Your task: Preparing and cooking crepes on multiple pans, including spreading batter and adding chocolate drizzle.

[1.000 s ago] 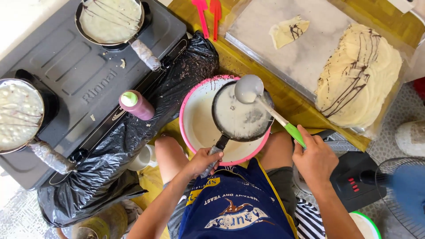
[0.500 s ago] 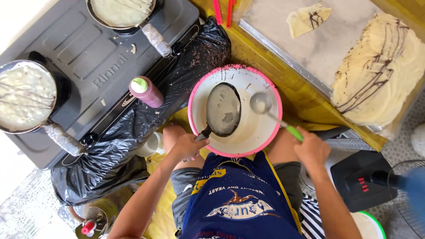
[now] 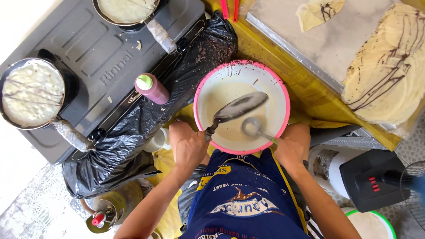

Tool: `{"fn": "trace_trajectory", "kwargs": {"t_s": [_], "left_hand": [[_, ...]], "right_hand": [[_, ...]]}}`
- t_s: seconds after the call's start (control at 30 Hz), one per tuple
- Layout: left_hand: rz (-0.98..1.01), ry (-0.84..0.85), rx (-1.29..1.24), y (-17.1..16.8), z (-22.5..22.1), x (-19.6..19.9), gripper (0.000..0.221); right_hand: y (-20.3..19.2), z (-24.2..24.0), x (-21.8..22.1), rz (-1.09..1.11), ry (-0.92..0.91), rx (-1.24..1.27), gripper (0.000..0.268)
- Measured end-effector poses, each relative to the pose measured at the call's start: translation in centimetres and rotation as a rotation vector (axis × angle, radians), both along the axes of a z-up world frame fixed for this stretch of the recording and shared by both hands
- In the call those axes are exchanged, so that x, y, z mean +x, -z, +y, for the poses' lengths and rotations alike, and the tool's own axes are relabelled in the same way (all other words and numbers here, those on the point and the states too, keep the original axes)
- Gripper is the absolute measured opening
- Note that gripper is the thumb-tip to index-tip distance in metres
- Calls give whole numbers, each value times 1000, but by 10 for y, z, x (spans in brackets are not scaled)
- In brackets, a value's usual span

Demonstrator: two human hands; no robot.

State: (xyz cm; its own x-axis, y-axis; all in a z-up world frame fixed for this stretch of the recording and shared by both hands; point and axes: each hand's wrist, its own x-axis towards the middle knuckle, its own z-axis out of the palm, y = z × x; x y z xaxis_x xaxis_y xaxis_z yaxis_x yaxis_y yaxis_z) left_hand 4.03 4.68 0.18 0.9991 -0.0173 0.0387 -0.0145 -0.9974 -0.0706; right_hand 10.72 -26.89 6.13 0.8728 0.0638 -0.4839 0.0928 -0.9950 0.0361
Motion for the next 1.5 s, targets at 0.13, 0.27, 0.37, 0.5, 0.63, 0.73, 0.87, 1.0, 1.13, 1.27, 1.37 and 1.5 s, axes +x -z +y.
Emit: {"fn": "trace_trajectory", "kwargs": {"t_s": [0.13, 0.27, 0.37, 0.5, 0.63, 0.73, 0.87, 1.0, 1.13, 1.27, 1.37, 1.5], "left_hand": [[-352, 140, 231, 26, -9, -6, 21], [-119, 79, 210, 19, -15, -4, 24], [-439, 34, 383, 27, -14, -1, 16], [52, 35, -53, 53, -4, 1, 14], [525, -416, -682, 41, -5, 19, 45], [582, -672, -1164, 45, -7, 9, 47], [633, -835, -1868, 6, -27, 10, 38], [414, -732, -2085, -32, -7, 61, 31], [38, -708, -2071, -82, 39, 151, 34], [-255, -757, -2152, -79, 82, 236, 35], [-418, -806, -2109, -57, 108, 280, 35], [-460, -908, -2153, -30, 127, 298, 41]], "right_hand": [[6, 0, -4, -37, -39, 35, 26], [18, -7, -4, 1, 8, 110, 36], [65, -34, 12, 59, -83, 118, 26], [10, -7, 56, 136, 14, -56, 42], [-56, 96, 126, -353, -91, 669, 41], [-89, 226, 196, 156, 107, 951, 74], [-33, 340, 280, 700, 567, 1405, 74], [-56, 355, 301, 1131, 612, 1500, 38], [-117, 273, 298, 1136, 547, 1701, 34], [-140, 137, 279, 986, 307, 1889, 47], [-124, 43, 250, 729, 232, 1835, 49], [-81, -61, 188, 626, 544, 1777, 61]]}}
